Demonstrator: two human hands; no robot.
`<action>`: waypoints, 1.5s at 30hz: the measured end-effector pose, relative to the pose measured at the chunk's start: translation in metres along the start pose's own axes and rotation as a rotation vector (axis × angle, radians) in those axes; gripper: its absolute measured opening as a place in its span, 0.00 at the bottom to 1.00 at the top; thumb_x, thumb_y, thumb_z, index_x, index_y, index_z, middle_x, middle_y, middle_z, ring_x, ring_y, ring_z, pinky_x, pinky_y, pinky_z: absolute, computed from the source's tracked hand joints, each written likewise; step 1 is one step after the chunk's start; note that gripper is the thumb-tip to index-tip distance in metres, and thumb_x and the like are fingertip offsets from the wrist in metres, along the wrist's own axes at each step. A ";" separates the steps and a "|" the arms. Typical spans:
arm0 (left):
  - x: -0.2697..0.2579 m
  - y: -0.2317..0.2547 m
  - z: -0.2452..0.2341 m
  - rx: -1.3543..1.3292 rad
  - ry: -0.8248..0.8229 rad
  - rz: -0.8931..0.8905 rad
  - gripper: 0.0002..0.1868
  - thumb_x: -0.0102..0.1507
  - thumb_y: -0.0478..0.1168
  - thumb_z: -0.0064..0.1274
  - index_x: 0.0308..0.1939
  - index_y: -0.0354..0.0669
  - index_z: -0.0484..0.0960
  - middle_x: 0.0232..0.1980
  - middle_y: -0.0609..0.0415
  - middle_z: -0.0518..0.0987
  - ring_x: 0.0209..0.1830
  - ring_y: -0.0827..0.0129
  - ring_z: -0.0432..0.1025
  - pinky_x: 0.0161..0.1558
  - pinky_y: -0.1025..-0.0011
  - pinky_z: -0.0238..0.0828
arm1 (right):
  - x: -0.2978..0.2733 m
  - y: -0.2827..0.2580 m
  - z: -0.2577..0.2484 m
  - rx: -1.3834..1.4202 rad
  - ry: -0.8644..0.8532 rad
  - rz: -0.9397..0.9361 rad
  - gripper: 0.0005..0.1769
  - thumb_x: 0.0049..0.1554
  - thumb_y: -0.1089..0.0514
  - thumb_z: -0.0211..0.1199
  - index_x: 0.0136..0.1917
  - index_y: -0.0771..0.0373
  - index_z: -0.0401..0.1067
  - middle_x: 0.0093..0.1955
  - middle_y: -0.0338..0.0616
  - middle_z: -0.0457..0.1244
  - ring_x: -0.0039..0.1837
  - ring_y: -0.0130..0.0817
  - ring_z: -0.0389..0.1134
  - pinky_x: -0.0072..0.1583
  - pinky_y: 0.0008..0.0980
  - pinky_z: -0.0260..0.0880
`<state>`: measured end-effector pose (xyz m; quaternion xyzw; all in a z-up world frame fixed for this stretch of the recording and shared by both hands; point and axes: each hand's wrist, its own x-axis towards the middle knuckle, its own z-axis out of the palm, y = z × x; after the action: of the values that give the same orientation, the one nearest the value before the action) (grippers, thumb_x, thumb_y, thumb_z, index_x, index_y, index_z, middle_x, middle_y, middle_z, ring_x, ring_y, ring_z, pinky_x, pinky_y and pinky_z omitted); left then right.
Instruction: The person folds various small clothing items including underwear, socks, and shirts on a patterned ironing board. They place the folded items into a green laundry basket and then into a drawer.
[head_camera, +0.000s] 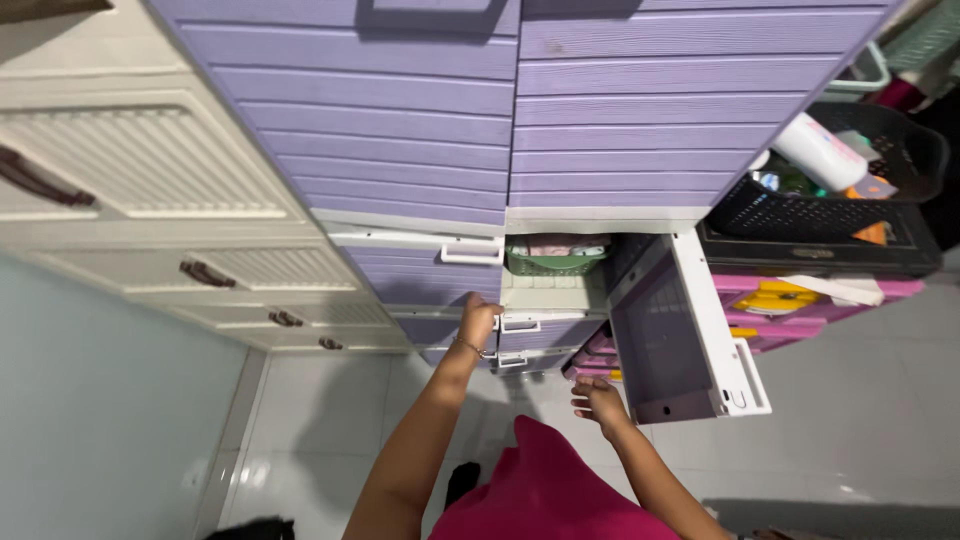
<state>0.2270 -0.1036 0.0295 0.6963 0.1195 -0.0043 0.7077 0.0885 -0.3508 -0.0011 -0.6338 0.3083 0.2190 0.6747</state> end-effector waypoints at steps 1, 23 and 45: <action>0.005 0.003 0.002 -0.075 -0.010 -0.060 0.16 0.52 0.32 0.61 0.35 0.35 0.68 0.27 0.53 0.71 0.27 0.63 0.66 0.32 0.64 0.66 | -0.002 0.001 -0.003 0.027 0.024 0.004 0.18 0.59 0.59 0.60 0.63 0.63 0.70 0.53 0.47 0.69 0.51 0.41 0.72 0.48 0.39 0.74; -0.060 0.124 -0.098 -0.745 -0.478 -0.104 0.13 0.69 0.47 0.48 0.53 0.46 0.75 0.57 0.55 0.78 0.63 0.67 0.69 0.57 0.63 0.67 | 0.082 -0.058 0.132 0.335 0.216 -0.493 0.15 0.59 0.63 0.59 0.60 0.64 0.71 0.47 0.44 0.68 0.47 0.37 0.70 0.46 0.36 0.73; -0.095 0.119 -0.148 -0.493 -0.458 -0.119 0.12 0.69 0.41 0.50 0.51 0.38 0.81 0.51 0.52 0.82 0.55 0.68 0.76 0.59 0.67 0.72 | 0.110 -0.096 0.190 -0.108 -0.191 -0.668 0.13 0.59 0.63 0.59 0.57 0.64 0.75 0.50 0.40 0.70 0.51 0.30 0.71 0.54 0.28 0.72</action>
<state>0.1307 0.0308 0.1636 0.4772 -0.0045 -0.1729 0.8616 0.2597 -0.1831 -0.0070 -0.7112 0.0075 0.0605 0.7003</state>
